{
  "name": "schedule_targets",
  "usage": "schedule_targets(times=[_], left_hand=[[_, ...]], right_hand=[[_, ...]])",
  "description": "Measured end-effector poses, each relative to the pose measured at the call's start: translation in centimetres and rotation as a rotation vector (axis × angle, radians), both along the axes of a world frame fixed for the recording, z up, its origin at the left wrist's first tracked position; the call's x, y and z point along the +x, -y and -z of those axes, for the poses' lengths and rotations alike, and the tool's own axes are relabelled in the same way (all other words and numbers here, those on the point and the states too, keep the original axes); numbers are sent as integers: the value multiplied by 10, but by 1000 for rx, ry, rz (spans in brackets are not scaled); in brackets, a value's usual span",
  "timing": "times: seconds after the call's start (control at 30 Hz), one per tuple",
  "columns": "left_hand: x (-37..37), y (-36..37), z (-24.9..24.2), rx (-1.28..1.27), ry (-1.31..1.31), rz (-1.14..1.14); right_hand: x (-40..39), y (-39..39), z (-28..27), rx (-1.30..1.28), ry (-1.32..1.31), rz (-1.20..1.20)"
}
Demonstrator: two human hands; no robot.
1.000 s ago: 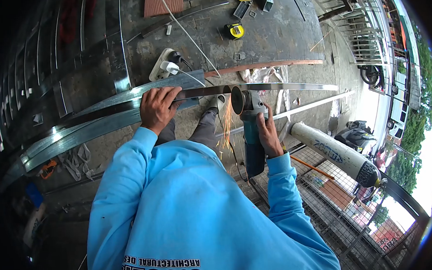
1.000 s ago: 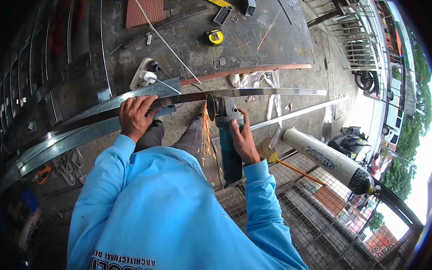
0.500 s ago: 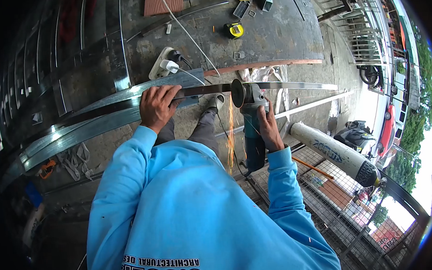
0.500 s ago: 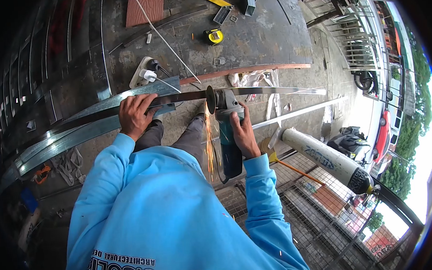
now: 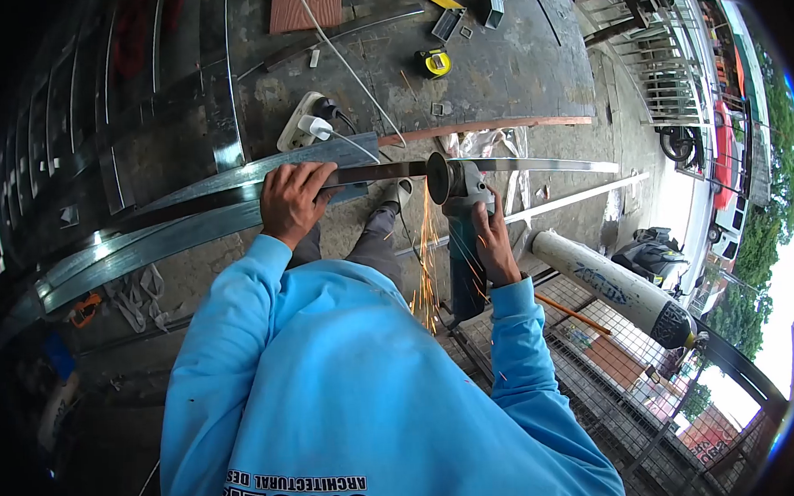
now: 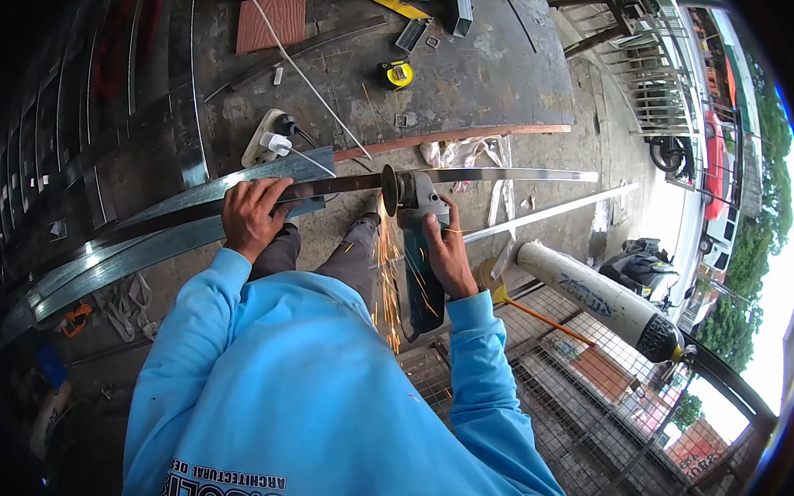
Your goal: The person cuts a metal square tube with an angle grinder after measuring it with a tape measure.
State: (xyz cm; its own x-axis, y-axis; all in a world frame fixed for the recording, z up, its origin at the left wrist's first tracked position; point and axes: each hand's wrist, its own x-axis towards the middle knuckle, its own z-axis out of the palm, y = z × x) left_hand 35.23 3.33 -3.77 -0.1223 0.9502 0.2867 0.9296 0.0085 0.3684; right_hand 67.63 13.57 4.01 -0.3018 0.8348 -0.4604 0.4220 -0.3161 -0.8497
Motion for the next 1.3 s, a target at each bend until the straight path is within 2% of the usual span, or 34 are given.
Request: schedule_targets(times=[0.07,0.17,0.23,0.43,0.67,0.73,1.03,1.3], left_hand=[[0,0,-1,-7,0,3],[1,0,-2,0,6,1],[1,0,-2,-4,11,2],[0,0,-4,-21,13,7],[0,1,-2,-12,16,6],[1,2,-2,-43,47,7],[1,2,-3,-39,47,12],[0,1,-5,-44,49,18]], right_hand=[[-2,-3,-1,57,28,-16],[-5,-7,-4,-15,-20,4],[-8,-8,-8,41,73,-14],[-4,-5,-3,61,111,-25],[3,-1,5,88,34,-12],[3,-5,2,62,179,-44],[-7,-20,-1,44,60,-26],[-7,-17,-10,67,79,-60]])
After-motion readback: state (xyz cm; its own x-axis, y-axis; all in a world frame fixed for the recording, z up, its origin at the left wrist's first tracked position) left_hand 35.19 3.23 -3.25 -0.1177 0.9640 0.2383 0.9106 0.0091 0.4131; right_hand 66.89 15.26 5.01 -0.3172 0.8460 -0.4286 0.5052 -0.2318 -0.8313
